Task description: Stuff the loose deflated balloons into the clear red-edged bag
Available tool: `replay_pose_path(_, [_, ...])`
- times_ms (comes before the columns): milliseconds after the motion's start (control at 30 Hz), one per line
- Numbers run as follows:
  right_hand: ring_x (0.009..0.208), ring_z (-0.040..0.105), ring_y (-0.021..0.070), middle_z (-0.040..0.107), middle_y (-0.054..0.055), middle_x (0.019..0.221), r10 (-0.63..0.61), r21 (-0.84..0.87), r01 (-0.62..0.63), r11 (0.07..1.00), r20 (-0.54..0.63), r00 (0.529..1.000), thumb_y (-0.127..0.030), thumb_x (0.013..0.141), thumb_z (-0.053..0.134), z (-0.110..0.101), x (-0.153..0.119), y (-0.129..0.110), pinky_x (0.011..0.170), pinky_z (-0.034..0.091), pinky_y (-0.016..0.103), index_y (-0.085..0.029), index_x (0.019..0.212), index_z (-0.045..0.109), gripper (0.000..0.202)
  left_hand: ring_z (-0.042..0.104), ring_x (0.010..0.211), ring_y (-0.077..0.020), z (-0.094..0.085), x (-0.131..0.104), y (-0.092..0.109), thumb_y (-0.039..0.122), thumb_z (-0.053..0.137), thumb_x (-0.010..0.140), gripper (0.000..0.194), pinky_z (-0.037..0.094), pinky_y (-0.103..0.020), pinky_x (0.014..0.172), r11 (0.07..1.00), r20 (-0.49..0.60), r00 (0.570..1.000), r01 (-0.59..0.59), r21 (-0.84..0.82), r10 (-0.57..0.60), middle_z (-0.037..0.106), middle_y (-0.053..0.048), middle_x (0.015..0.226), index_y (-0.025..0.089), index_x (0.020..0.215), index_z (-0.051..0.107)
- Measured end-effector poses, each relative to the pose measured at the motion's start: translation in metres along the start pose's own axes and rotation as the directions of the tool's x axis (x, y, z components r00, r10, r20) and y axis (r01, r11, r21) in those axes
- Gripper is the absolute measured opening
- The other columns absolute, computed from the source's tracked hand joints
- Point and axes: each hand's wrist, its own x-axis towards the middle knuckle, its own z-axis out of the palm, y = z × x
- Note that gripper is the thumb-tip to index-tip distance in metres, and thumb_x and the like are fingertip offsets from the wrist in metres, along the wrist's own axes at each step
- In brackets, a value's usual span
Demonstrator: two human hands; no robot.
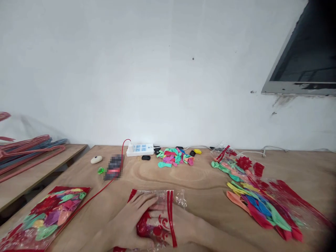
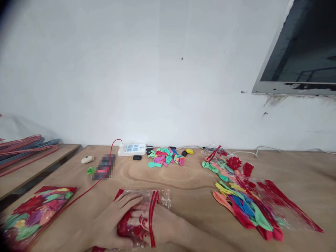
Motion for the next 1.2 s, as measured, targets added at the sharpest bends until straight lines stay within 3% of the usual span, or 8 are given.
replay_pose_path(100, [0.087,0.073,0.0211,0.077,0.008,0.089,0.011,-0.069,-0.028,0.997,-0.246,0.969,-0.028,0.095,0.052,-0.005,-0.020,0.023,0.087,0.060,0.035,-0.021,0.096,0.075,0.023,0.041,0.152,-0.0414,0.000,-0.001,-0.003,0.071,0.087,0.073,0.117,0.036,-0.060,0.127,0.999,-0.031,0.998,0.047,-0.003,-0.047,0.037,-0.011,0.170,0.033,0.167,0.029])
replay_pose_path(200, [0.078,0.071,0.0188,0.076,0.006,0.085,0.289,-0.073,-0.368,0.927,-0.485,0.825,-0.017,0.094,0.043,-0.018,-0.039,0.054,0.074,0.059,0.031,-0.022,0.090,0.075,0.032,0.041,0.152,-0.0406,-0.002,-0.002,-0.005,0.071,0.087,0.073,0.118,0.038,-0.058,0.126,0.997,-0.034,0.997,0.071,0.003,-0.071,0.036,-0.010,0.170,0.034,0.168,0.028])
replay_pose_path(267, [0.090,0.071,0.0213,0.076,0.008,0.095,0.425,-0.060,-0.534,0.844,-0.532,0.732,-0.013,0.094,0.040,-0.031,-0.046,0.077,0.084,0.059,0.035,-0.021,0.099,0.076,0.036,0.041,0.151,-0.0405,-0.004,-0.001,-0.004,0.073,0.085,0.075,0.116,0.037,-0.058,0.126,0.998,-0.036,0.997,0.063,0.014,-0.062,0.037,-0.011,0.170,0.034,0.168,0.028])
replay_pose_path(367, [0.116,0.064,0.0271,0.074,0.012,0.120,0.530,-0.085,-0.660,0.747,-0.523,0.667,-0.010,0.090,0.044,-0.048,-0.050,0.114,0.106,0.051,0.046,-0.018,0.113,0.076,0.040,0.042,0.150,-0.0409,-0.007,-0.001,-0.001,0.075,0.082,0.076,0.114,0.036,-0.059,0.126,0.998,-0.038,0.998,0.052,0.038,-0.051,0.040,-0.012,0.168,0.033,0.168,0.030])
replay_pose_path(500, [0.134,0.050,0.0311,0.066,0.012,0.142,0.628,-0.144,-0.745,0.651,-0.449,0.636,-0.014,0.091,0.049,-0.056,-0.054,0.152,0.119,0.036,0.053,-0.017,0.127,0.075,0.044,0.043,0.150,-0.0415,-0.007,-0.001,-0.001,0.076,0.083,0.074,0.116,0.035,-0.061,0.126,0.997,-0.019,0.998,0.057,0.059,-0.056,0.042,-0.012,0.166,0.032,0.167,0.031])
replay_pose_path(633, [0.140,0.044,0.0325,0.066,0.007,0.145,0.690,-0.188,-0.775,0.603,-0.364,0.626,-0.020,0.095,0.052,-0.051,-0.058,0.168,0.122,0.030,0.054,-0.022,0.129,0.076,0.042,0.041,0.151,-0.0418,-0.005,-0.001,-0.003,0.077,0.083,0.074,0.117,0.033,-0.062,0.126,0.996,-0.016,0.999,0.052,0.069,-0.051,0.039,-0.013,0.168,0.033,0.168,0.028])
replay_pose_path(867, [0.129,0.050,0.0292,0.074,0.008,0.125,0.676,-0.228,-0.764,0.603,-0.362,0.641,-0.022,0.099,0.052,-0.049,-0.061,0.168,0.117,0.033,0.046,-0.022,0.116,0.079,0.032,0.037,0.153,-0.0428,-0.005,-0.001,-0.003,0.075,0.082,0.076,0.115,0.031,-0.064,0.127,0.994,0.006,0.997,0.074,0.077,-0.075,0.038,-0.012,0.169,0.032,0.168,0.028])
replay_pose_path(1200, [0.109,0.056,0.0299,0.074,0.009,0.110,0.673,-0.187,-0.789,0.585,-0.432,0.601,-0.023,0.093,0.062,-0.048,-0.062,0.168,0.102,0.039,0.044,-0.020,0.098,0.075,0.014,0.038,0.153,-0.0417,-0.005,-0.001,-0.003,0.081,0.078,0.076,0.114,0.031,-0.064,0.128,0.996,-0.008,0.998,0.057,0.074,-0.056,0.037,-0.010,0.169,0.034,0.168,0.029])
